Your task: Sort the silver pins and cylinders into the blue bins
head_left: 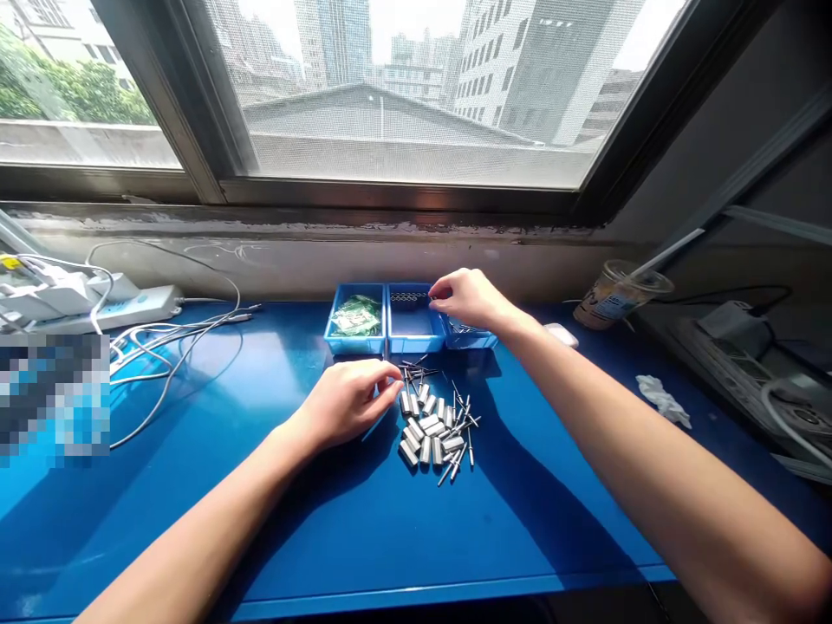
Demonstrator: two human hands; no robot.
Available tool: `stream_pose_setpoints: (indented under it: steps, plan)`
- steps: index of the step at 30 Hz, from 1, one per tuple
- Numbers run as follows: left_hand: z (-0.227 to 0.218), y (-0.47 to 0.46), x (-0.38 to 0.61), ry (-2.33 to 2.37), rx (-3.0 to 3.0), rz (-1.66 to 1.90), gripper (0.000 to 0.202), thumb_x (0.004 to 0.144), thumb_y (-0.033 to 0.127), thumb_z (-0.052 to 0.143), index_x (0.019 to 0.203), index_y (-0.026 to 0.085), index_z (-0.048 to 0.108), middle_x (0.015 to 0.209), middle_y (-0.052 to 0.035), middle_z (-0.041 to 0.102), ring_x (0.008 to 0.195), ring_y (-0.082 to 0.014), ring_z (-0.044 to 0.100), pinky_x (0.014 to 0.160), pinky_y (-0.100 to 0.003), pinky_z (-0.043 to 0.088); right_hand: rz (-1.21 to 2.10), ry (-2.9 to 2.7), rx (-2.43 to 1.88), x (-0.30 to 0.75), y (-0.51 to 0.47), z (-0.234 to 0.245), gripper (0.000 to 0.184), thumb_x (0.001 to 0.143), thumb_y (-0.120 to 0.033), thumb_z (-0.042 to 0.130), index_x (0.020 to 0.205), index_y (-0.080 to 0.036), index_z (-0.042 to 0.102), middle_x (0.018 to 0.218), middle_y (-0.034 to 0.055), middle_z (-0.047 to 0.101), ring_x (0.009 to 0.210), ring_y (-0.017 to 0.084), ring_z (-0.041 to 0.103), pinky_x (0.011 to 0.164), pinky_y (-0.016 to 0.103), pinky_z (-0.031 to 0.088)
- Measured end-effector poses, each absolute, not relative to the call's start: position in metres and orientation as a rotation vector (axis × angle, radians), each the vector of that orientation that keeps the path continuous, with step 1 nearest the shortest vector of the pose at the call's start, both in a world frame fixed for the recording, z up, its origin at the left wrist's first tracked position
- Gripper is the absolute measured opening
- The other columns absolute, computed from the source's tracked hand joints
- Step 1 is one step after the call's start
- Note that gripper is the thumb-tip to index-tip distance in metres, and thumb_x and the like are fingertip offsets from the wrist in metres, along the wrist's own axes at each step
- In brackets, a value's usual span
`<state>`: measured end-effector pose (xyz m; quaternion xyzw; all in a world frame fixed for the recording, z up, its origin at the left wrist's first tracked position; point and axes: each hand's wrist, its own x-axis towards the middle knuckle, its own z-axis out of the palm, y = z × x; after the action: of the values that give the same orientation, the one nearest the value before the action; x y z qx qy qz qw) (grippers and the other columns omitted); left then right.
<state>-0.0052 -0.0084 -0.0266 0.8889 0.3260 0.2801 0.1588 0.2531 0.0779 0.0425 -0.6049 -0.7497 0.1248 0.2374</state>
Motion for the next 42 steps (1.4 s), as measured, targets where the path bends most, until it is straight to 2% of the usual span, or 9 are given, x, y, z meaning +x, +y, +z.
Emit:
stream_pose_setpoints:
  steps: [5,8,13,21,29,42]
  plan:
    - [-0.026,-0.008,-0.006,0.94,2.536,0.827,0.017,0.103,0.029,0.058,0.101,0.019,0.072,0.086,-0.0015,0.074,0.065,-0.0138,0.06,0.065,-0.027,0.045,0.043,-2.15,-1.82,0.236,0.094,0.032,0.007,0.082,-0.021,0.081,0.089,-0.022,0.084,0.106,0.0148,0.074,0.116,0.035,0.06,0.099,0.048,0.052]
    - [-0.025,-0.008,-0.007,0.947,2.535,0.808,0.018,0.103,0.029,0.058,0.102,0.019,0.072,0.087,-0.0017,0.074,0.067,-0.0142,0.061,0.066,-0.027,0.047,-0.033,-2.178,-1.929,0.229,0.095,0.032,0.012,0.086,-0.025,0.078,0.096,-0.023,0.085,0.115,0.0146,0.07,0.124,0.038,0.051,0.103,0.054,0.047]
    - [-0.026,-0.008,-0.006,0.966,2.527,0.794,0.017,0.102,0.028,0.059,0.103,0.019,0.073,0.089,-0.002,0.075,0.068,-0.0145,0.061,0.067,-0.028,0.047,-0.071,-2.198,-1.991,0.224,0.096,0.029,0.016,0.09,-0.028,0.074,0.102,-0.027,0.085,0.119,0.0116,0.069,0.125,0.036,0.048,0.103,0.051,0.045]
    - [-0.027,-0.007,-0.007,0.973,2.522,0.802,0.017,0.103,0.029,0.058,0.103,0.02,0.072,0.088,-0.0008,0.074,0.067,-0.0141,0.06,0.067,-0.027,0.046,-0.054,-2.213,-2.002,0.227,0.099,0.026,0.023,0.085,-0.034,0.077,0.107,-0.029,0.083,0.117,0.0116,0.067,0.125,0.037,0.048,0.101,0.051,0.045]
    - [-0.027,-0.006,-0.008,0.978,2.507,0.794,0.017,0.103,0.029,0.058,0.104,0.02,0.072,0.09,-0.0022,0.075,0.068,-0.0143,0.061,0.068,-0.027,0.046,-0.071,-2.254,-2.047,0.225,0.097,0.03,0.017,0.084,-0.02,0.07,0.095,-0.028,0.081,0.116,0.0125,0.063,0.125,0.037,0.049,0.1,0.052,0.045]
    - [-0.026,-0.006,-0.009,0.983,2.497,0.772,0.018,0.103,0.03,0.057,0.105,0.02,0.072,0.093,-0.003,0.076,0.072,-0.0157,0.064,0.069,-0.028,0.048,-0.139,-2.248,-2.058,0.219,0.107,0.022,0.023,0.088,-0.016,0.061,0.095,-0.026,0.081,0.12,0.0147,0.064,0.126,0.038,0.048,0.1,0.053,0.043]
